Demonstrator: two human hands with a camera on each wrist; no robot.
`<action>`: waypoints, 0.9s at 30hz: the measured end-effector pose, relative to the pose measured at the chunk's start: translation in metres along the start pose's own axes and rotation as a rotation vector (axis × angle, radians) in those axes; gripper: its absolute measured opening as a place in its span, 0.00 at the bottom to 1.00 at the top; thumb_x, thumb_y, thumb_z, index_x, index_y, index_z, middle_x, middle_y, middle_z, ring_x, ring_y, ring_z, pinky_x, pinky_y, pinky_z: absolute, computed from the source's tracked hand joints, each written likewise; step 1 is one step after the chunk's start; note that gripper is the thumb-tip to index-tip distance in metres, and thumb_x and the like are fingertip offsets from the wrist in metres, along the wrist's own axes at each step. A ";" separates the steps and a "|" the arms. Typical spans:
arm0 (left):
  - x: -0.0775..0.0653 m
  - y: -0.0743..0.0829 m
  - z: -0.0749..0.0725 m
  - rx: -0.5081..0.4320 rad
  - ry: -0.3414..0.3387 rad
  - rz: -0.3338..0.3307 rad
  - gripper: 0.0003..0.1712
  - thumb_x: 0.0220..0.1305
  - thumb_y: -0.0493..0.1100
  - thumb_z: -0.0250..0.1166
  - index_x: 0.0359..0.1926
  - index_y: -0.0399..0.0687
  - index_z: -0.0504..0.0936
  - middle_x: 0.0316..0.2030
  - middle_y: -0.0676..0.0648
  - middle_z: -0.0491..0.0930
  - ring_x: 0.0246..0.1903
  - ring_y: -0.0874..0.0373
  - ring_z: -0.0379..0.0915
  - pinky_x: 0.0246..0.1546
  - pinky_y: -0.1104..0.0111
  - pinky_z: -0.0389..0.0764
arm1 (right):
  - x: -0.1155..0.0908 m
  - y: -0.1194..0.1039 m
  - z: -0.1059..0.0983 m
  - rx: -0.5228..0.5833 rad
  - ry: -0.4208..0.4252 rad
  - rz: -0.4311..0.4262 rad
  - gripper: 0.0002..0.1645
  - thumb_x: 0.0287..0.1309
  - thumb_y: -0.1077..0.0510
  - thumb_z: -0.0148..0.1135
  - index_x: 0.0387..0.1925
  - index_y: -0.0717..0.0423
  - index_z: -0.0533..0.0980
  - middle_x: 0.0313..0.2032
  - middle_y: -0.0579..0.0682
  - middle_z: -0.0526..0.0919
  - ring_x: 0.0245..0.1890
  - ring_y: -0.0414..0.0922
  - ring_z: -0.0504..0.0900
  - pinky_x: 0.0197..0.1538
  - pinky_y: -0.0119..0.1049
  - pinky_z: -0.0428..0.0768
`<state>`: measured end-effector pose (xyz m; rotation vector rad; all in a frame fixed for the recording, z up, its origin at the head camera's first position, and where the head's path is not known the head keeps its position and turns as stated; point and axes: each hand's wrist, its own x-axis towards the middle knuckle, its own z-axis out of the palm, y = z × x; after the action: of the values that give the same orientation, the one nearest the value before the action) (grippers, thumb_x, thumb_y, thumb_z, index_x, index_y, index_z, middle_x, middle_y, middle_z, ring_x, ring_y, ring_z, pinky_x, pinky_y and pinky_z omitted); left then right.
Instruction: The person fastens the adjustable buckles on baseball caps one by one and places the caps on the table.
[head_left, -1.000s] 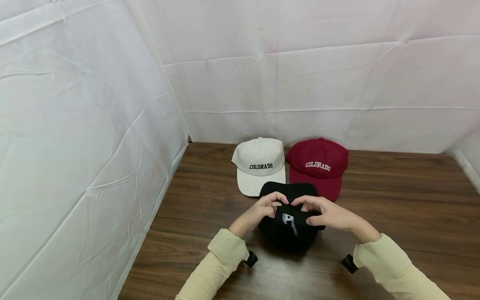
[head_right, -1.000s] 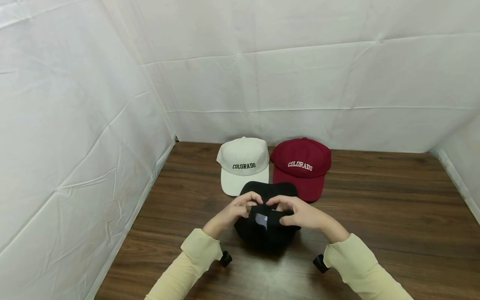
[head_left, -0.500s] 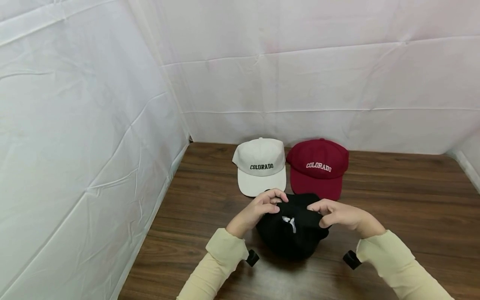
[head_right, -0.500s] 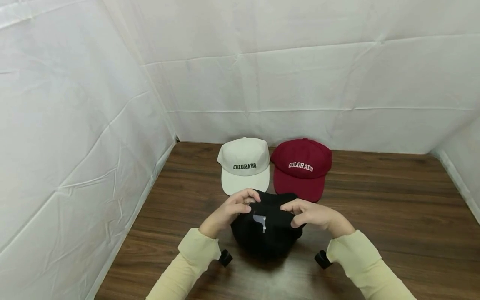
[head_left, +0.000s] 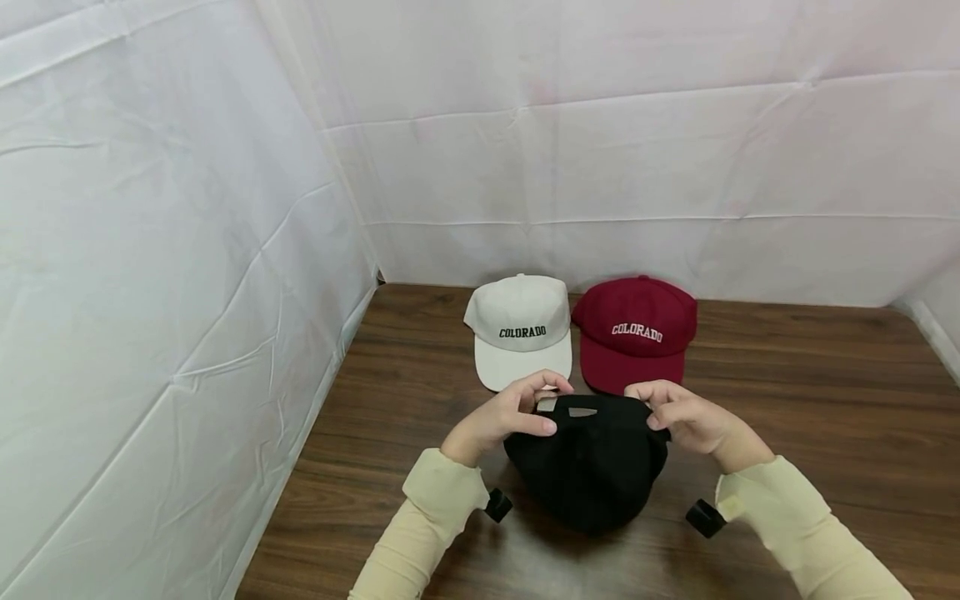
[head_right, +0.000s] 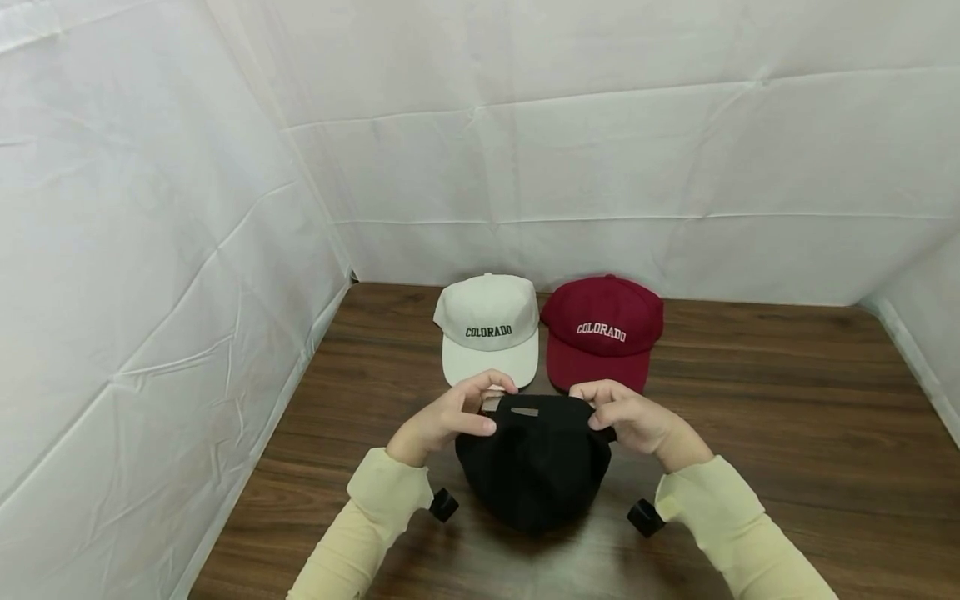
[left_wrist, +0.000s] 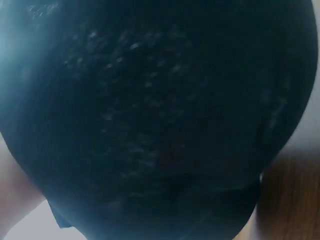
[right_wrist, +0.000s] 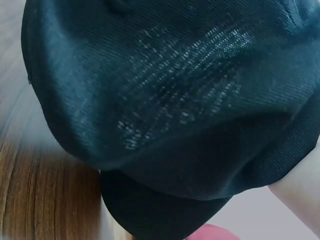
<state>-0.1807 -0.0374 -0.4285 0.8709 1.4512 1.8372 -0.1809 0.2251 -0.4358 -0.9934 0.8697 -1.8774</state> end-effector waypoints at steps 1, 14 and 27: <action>0.000 0.002 -0.001 0.022 -0.014 -0.026 0.36 0.49 0.44 0.64 0.52 0.27 0.57 0.40 0.55 0.74 0.41 0.67 0.70 0.43 0.75 0.71 | 0.000 -0.001 0.001 -0.011 0.015 -0.003 0.28 0.46 0.77 0.26 0.40 0.61 0.70 0.34 0.45 0.76 0.36 0.37 0.73 0.44 0.30 0.73; -0.001 0.018 0.003 0.016 -0.193 -0.250 0.25 0.50 0.29 0.53 0.51 0.22 0.62 0.29 0.57 0.77 0.31 0.68 0.72 0.37 0.76 0.72 | 0.006 -0.004 0.008 -0.082 0.088 -0.064 0.29 0.41 0.76 0.22 0.34 0.58 0.69 0.26 0.46 0.70 0.26 0.40 0.65 0.34 0.29 0.72; 0.007 0.009 0.003 -0.348 -0.154 -0.094 0.41 0.38 0.29 0.43 0.62 0.40 0.55 0.49 0.55 0.70 0.43 0.64 0.70 0.45 0.74 0.71 | 0.004 -0.010 0.009 0.042 0.156 -0.034 0.32 0.47 0.77 0.18 0.40 0.61 0.70 0.34 0.46 0.79 0.33 0.38 0.77 0.38 0.28 0.76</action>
<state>-0.1827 -0.0314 -0.4184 0.7375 1.0202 1.8357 -0.1781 0.2242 -0.4222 -0.8501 0.9049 -2.0145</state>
